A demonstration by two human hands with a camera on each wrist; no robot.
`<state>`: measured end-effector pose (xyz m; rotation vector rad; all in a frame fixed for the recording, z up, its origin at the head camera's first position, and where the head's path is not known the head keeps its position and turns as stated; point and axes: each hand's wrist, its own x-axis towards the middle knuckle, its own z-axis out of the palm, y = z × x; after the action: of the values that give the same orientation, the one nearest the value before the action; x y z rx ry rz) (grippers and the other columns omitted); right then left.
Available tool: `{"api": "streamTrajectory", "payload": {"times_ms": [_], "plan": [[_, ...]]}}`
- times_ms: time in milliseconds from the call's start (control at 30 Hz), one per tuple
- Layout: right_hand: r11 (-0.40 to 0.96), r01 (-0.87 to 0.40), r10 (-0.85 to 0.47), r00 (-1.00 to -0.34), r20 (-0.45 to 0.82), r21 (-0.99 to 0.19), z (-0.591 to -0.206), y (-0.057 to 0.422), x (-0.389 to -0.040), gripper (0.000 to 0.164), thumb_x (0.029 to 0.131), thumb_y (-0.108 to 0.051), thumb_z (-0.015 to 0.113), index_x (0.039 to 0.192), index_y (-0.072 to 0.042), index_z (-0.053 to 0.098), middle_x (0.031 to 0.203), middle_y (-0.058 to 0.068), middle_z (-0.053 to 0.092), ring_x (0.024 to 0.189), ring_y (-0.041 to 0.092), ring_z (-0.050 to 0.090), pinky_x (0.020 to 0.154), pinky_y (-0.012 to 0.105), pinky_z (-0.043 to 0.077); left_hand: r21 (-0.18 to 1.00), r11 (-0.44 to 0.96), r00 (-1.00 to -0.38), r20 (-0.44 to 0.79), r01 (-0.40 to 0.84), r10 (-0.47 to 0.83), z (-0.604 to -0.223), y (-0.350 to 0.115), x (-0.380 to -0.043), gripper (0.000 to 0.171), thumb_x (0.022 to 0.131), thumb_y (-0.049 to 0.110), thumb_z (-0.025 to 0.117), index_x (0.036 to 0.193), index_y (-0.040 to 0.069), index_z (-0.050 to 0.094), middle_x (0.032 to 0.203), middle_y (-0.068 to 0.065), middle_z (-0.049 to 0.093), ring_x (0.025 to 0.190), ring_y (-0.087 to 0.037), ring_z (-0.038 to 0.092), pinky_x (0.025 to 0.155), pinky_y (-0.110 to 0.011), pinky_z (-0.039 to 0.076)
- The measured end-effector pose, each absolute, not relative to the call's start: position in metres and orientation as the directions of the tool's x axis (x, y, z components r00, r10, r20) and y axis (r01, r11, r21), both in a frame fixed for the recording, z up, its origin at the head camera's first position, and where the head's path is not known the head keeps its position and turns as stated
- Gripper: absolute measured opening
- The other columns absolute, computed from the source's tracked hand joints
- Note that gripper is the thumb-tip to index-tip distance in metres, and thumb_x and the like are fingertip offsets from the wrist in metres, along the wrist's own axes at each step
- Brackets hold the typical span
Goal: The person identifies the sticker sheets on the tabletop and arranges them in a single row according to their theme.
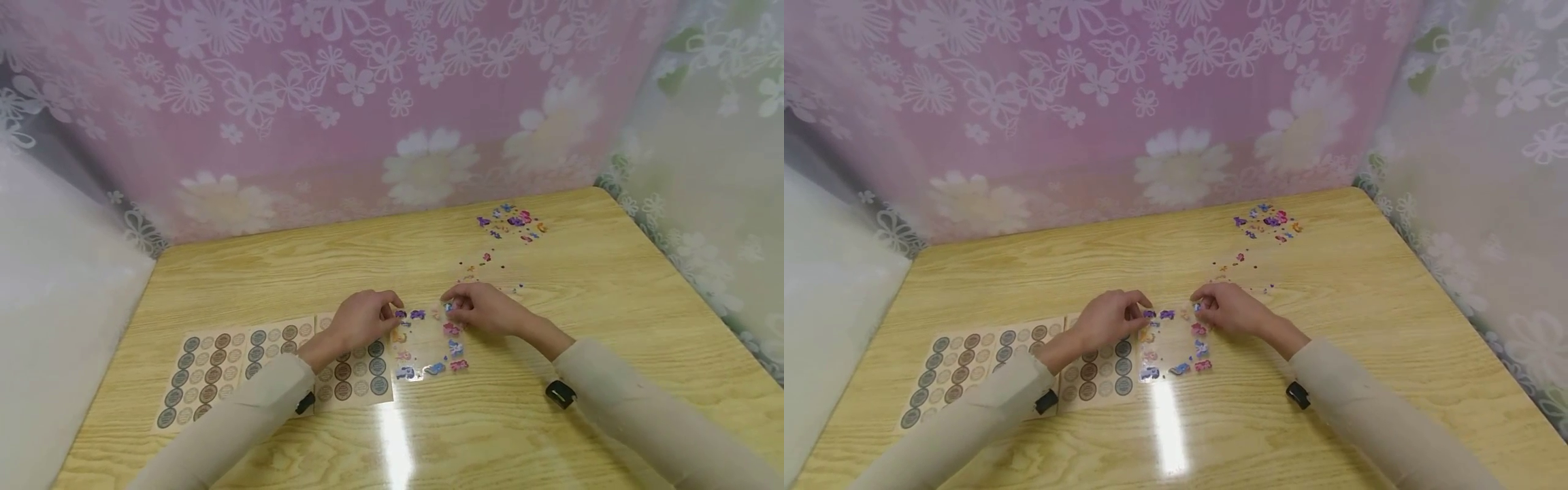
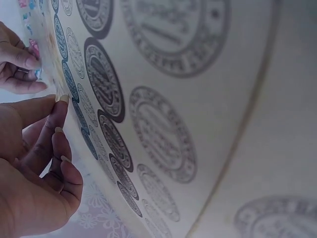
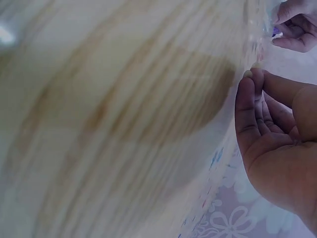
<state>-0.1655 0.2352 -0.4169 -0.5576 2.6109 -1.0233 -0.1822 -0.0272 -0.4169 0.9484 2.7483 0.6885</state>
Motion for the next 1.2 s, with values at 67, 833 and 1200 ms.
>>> {"api": "streamTrajectory", "payload": {"times_ms": [67, 833, 1200], "plan": [[0.683, -0.252, -0.445, -0.888, -0.116, -0.686, -0.418, 0.235, -0.165, 0.026, 0.092, -0.01, 0.065, 0.116, -0.001, 0.064, 0.083, -0.002, 0.058, 0.072, 0.013, 0.051, 0.066, 0.029, 0.045, 0.454, 0.698, -0.787, 0.011, 0.554, 0.617, -0.417, -0.027, -0.182, 0.02, 0.089, 0.021, 0.069, 0.108, 0.015, 0.068, 0.08, 0.008, 0.065, 0.069, -0.006, 0.057, 0.064, -0.026, 0.047], [0.687, -0.257, -0.438, -0.893, -0.105, -0.68, -0.424, 0.23, -0.159, 0.027, 0.092, -0.009, 0.064, 0.117, 0.0, 0.063, 0.085, -0.003, 0.059, 0.075, 0.012, 0.053, 0.07, 0.031, 0.046, 0.362, 0.728, -0.785, 0.014, 0.582, 0.62, -0.417, -0.027, -0.181, 0.021, 0.086, 0.027, 0.072, 0.103, 0.014, 0.07, 0.081, 0.006, 0.067, 0.075, -0.012, 0.056, 0.072, -0.032, 0.046], [0.733, -0.216, -0.365, -0.925, -0.106, -0.645, -0.422, 0.222, -0.153, 0.025, 0.09, -0.008, 0.066, 0.113, 0.001, 0.064, 0.087, 0.0, 0.058, 0.078, 0.014, 0.054, 0.07, 0.031, 0.048, 0.218, 0.762, -0.787, 0.059, 0.61, 0.614, -0.416, -0.027, -0.182, 0.026, 0.082, 0.037, 0.075, 0.099, 0.019, 0.074, 0.093, 0.004, 0.061, 0.085, -0.016, 0.051, 0.08, -0.039, 0.043]]}}
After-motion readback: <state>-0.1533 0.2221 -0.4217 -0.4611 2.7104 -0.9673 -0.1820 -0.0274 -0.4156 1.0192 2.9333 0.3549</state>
